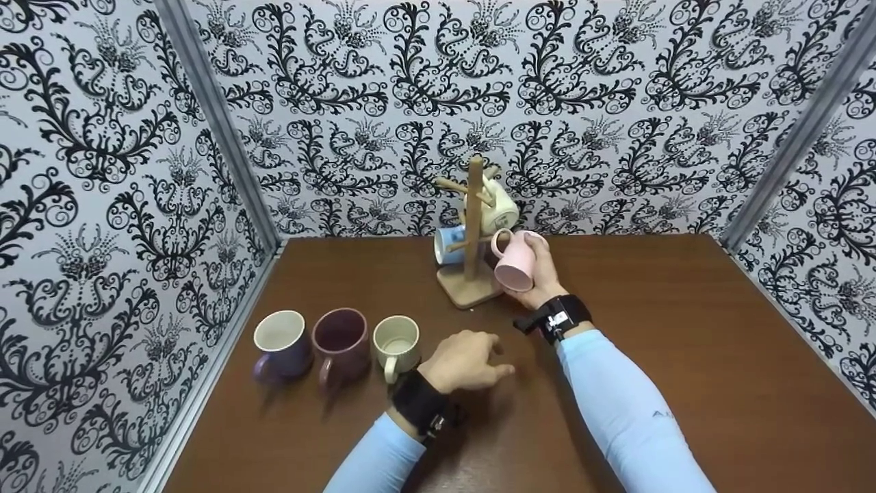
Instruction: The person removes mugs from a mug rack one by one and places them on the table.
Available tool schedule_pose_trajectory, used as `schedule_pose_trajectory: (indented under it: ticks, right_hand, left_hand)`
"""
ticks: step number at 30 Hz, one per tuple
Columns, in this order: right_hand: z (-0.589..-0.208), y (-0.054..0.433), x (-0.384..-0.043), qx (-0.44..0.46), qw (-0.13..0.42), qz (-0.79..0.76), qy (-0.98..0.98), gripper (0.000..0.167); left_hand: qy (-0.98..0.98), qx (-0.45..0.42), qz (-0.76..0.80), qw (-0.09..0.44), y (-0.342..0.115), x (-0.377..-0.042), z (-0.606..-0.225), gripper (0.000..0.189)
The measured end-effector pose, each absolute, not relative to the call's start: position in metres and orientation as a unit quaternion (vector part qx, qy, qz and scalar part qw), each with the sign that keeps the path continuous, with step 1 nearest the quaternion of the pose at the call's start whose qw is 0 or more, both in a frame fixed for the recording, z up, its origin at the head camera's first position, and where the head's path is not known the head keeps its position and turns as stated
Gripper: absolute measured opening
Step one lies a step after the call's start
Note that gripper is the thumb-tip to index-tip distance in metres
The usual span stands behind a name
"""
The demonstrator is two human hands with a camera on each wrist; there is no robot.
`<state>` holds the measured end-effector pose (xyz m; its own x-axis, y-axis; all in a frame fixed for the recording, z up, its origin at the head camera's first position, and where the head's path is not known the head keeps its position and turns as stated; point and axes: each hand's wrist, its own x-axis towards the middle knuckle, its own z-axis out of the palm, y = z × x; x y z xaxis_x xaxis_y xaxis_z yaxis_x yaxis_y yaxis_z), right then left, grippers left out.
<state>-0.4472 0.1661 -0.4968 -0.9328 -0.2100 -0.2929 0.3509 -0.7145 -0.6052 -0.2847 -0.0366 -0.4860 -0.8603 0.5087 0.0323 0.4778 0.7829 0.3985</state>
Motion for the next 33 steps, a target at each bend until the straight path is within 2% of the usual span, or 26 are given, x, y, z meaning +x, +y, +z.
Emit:
schedule_pose_trajectory:
  ticks: [22, 33]
  right_hand:
    - [-0.490, 0.174, -0.443, 0.103, 0.128, -0.891, 0.422, 0.041]
    - [-0.485, 0.173, -0.435, 0.080, 0.116, -0.891, 0.432, 0.035]
  left_hand:
    - [0.927, 0.274, 0.258, 0.012, -0.038, -0.295, -0.491, 0.037]
    - [0.906, 0.258, 0.337, -0.009, -0.040, -0.301, -0.493, 0.032]
